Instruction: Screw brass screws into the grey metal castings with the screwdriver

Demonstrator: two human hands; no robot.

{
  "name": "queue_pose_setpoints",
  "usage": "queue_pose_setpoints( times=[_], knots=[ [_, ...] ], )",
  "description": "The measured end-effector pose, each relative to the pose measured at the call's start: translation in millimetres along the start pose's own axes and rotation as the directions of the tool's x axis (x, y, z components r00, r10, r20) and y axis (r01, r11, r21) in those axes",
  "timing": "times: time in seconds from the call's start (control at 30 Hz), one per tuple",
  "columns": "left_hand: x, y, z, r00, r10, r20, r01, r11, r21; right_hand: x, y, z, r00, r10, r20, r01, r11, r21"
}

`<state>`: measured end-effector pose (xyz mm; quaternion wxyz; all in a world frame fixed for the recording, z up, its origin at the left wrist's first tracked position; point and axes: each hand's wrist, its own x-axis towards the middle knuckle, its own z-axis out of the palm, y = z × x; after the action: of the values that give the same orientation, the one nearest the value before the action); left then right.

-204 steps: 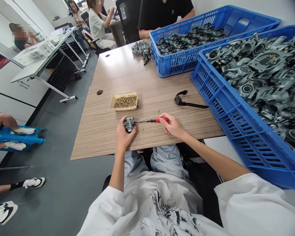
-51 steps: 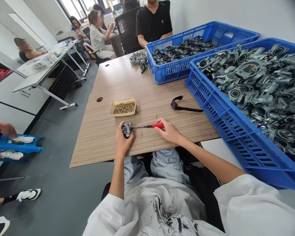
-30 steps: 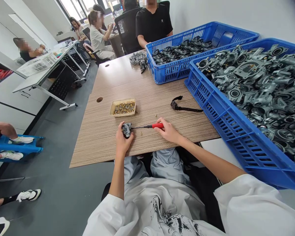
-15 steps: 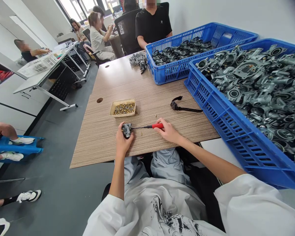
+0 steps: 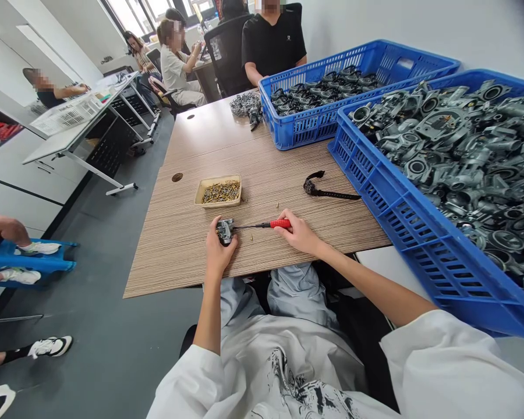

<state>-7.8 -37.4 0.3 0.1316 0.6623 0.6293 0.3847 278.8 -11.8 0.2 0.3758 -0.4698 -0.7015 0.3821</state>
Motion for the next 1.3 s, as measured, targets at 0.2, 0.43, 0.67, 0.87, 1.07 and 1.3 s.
queue_pose_setpoints(
  times=[0.2,0.43,0.67,0.87,1.07,1.3],
  knots=[
    [-0.4,0.7,-0.3,1.000,-0.007,0.008,0.007,1.000,-0.006,0.2,0.9,-0.1,1.000,-0.013,0.001,0.013,1.000,-0.014],
    [0.1,0.2,-0.3,1.000,-0.006,0.010,0.006,1.000,-0.001,0.2,3.4,0.1,1.000,-0.012,0.011,0.013,1.000,-0.023],
    [-0.4,-1.0,0.2,1.000,0.004,0.007,-0.004,1.000,-0.011,0.2,3.0,0.5,1.000,-0.017,-0.001,0.017,1.000,-0.021],
    [0.0,-0.6,0.6,1.000,-0.003,0.002,0.003,1.000,-0.016,0.3,3.4,0.4,1.000,-0.022,0.005,0.022,1.000,-0.010],
    [0.1,-0.8,0.4,1.000,-0.007,0.003,0.007,1.000,-0.018,0.3,2.2,0.0,1.000,-0.013,0.004,0.013,1.000,-0.015],
    [-0.1,0.6,0.0,1.000,-0.006,0.003,0.006,1.000,-0.016,0.0,0.8,-0.3,1.000,-0.004,0.005,0.004,1.000,-0.020]
  ],
)
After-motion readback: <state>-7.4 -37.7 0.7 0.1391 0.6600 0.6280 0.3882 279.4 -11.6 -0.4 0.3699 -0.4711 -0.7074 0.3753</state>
